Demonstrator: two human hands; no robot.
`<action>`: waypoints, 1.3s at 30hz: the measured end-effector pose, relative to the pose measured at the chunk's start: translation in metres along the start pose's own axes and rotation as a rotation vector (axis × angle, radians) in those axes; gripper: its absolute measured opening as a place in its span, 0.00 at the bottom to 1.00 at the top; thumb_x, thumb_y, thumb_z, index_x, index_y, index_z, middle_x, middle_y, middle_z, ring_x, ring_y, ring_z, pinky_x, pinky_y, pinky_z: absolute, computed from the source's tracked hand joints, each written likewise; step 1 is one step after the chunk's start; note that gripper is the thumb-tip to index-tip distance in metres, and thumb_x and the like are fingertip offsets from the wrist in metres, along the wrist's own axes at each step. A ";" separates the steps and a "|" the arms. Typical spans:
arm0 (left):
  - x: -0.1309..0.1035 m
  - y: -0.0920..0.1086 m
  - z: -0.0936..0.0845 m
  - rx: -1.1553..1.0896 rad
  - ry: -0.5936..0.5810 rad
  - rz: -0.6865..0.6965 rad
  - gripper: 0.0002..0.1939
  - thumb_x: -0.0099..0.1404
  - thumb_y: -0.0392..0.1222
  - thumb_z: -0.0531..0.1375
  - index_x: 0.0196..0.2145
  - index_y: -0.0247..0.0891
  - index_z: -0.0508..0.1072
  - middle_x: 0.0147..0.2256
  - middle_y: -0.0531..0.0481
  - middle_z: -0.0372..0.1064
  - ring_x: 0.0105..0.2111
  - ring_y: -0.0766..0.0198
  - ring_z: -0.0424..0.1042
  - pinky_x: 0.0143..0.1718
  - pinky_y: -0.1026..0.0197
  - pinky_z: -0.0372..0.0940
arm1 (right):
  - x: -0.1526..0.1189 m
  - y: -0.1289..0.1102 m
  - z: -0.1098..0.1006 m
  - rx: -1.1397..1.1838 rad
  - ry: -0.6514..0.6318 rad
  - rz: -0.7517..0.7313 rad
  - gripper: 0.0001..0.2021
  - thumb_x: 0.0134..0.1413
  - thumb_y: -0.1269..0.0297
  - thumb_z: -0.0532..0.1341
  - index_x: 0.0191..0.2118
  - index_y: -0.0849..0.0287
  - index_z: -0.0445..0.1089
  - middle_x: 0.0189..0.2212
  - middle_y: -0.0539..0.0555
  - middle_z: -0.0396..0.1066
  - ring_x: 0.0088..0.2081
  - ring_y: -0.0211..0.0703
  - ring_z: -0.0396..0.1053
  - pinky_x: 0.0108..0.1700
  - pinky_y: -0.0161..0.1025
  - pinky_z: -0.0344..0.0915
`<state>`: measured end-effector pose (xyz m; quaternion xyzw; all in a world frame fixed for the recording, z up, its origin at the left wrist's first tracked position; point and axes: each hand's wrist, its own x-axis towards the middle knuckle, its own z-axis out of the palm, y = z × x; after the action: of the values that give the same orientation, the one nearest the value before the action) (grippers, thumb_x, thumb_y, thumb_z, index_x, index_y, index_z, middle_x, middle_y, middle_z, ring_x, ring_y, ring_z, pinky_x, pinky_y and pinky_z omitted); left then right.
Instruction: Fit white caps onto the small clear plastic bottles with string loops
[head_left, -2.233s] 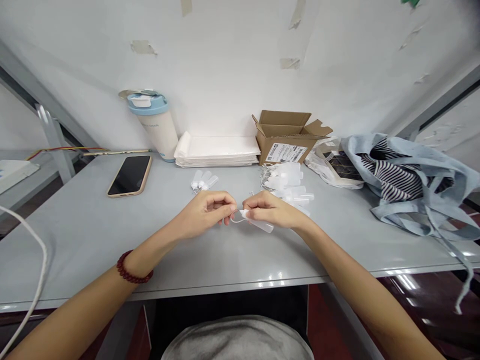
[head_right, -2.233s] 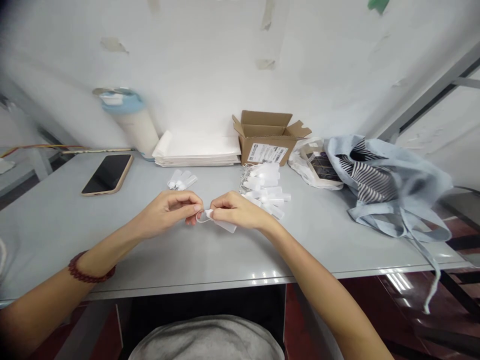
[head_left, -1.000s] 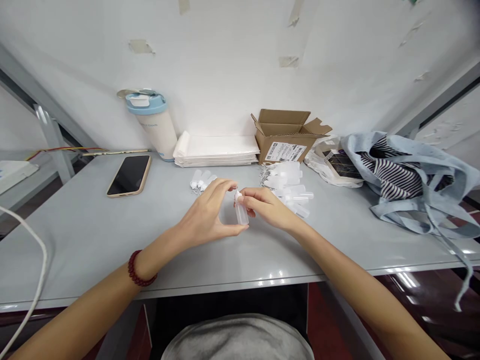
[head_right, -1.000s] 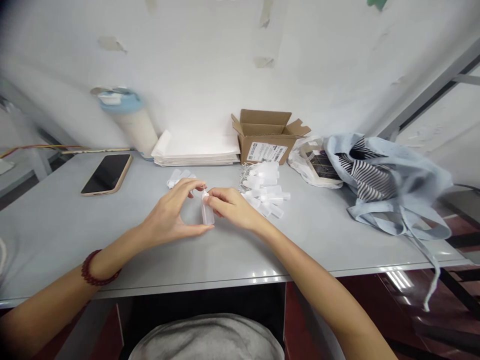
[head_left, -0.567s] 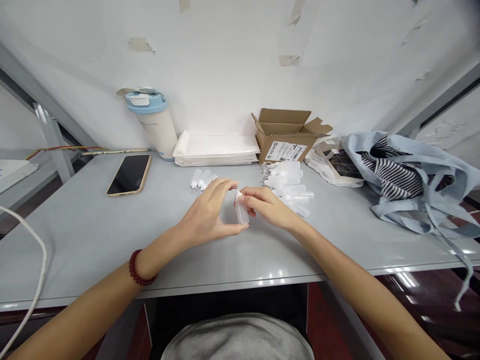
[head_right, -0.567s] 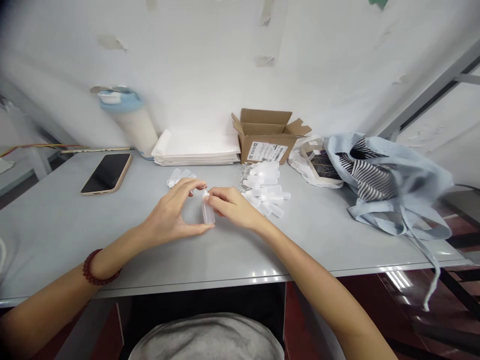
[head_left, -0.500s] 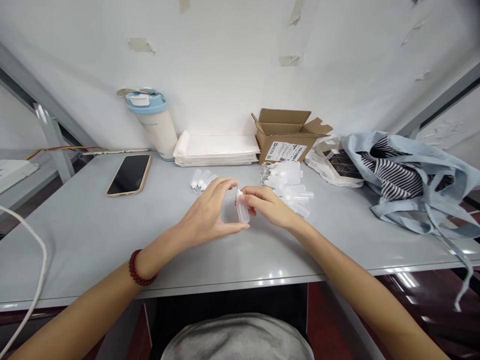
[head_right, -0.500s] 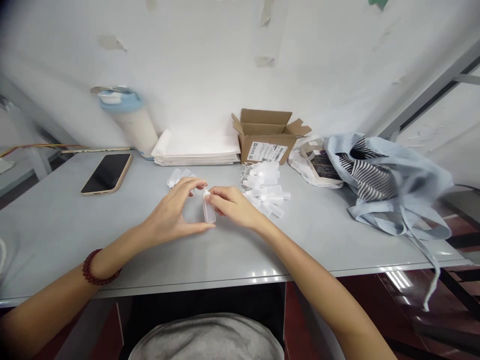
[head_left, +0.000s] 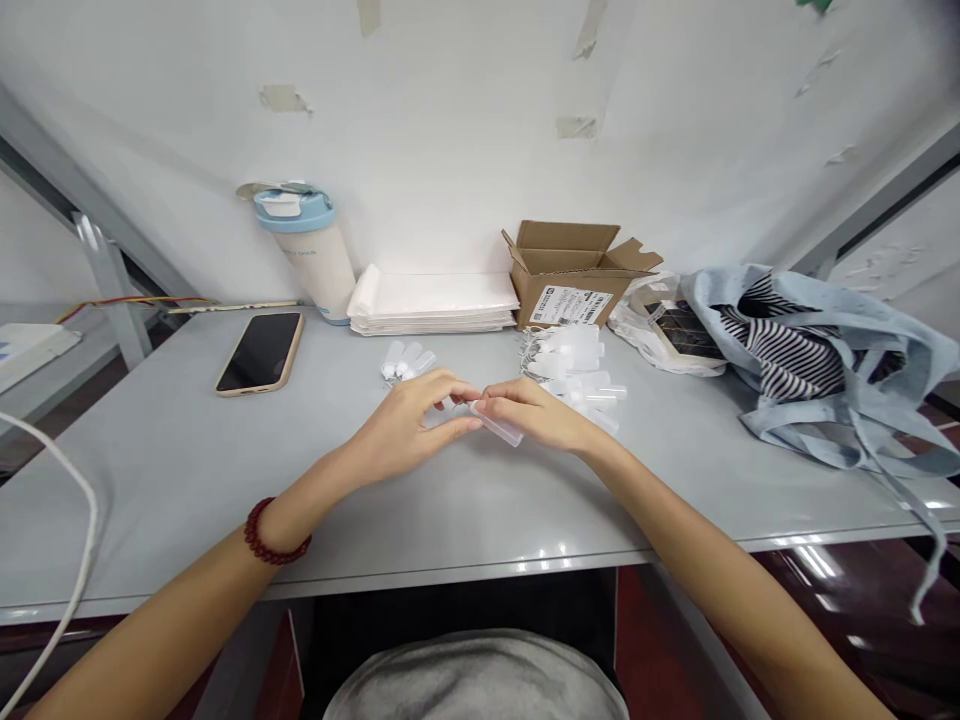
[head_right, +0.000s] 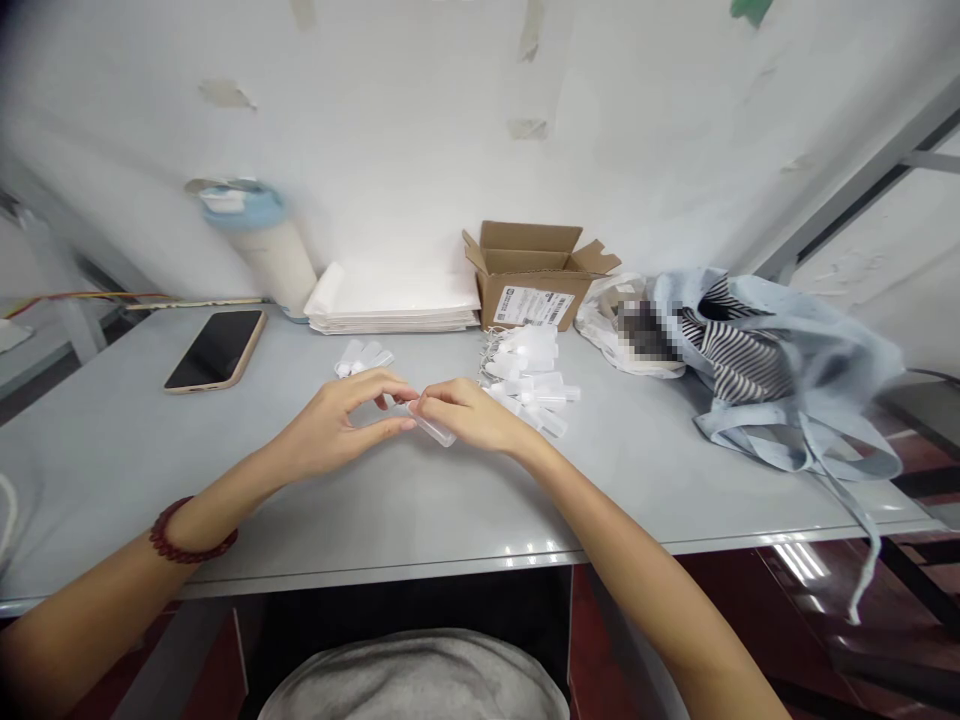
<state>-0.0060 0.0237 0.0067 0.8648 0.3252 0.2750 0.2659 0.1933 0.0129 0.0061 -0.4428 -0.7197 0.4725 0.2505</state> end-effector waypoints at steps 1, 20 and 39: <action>0.000 0.000 -0.001 0.005 -0.003 -0.015 0.11 0.64 0.48 0.58 0.39 0.40 0.72 0.38 0.48 0.71 0.37 0.60 0.68 0.37 0.60 0.64 | 0.000 0.000 -0.001 -0.008 -0.001 0.007 0.19 0.57 0.54 0.53 0.21 0.60 0.58 0.18 0.45 0.52 0.22 0.33 0.51 0.25 0.34 0.47; 0.004 -0.024 -0.001 0.631 0.074 -0.399 0.13 0.64 0.43 0.51 0.27 0.38 0.71 0.27 0.44 0.74 0.25 0.54 0.71 0.21 0.60 0.49 | 0.000 0.010 -0.025 -0.768 0.378 0.265 0.11 0.52 0.62 0.56 0.23 0.59 0.65 0.23 0.56 0.68 0.28 0.43 0.63 0.27 0.37 0.48; 0.005 -0.011 -0.002 0.522 0.051 -0.509 0.17 0.63 0.48 0.50 0.25 0.38 0.70 0.21 0.47 0.69 0.24 0.57 0.67 0.23 0.61 0.50 | -0.013 -0.012 -0.010 -1.104 0.099 0.429 0.05 0.43 0.70 0.56 0.20 0.61 0.63 0.21 0.56 0.66 0.26 0.43 0.64 0.24 0.37 0.45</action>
<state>-0.0086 0.0351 0.0029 0.7878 0.5958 0.1293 0.0879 0.2024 0.0043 0.0217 -0.6645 -0.7410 0.0472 -0.0846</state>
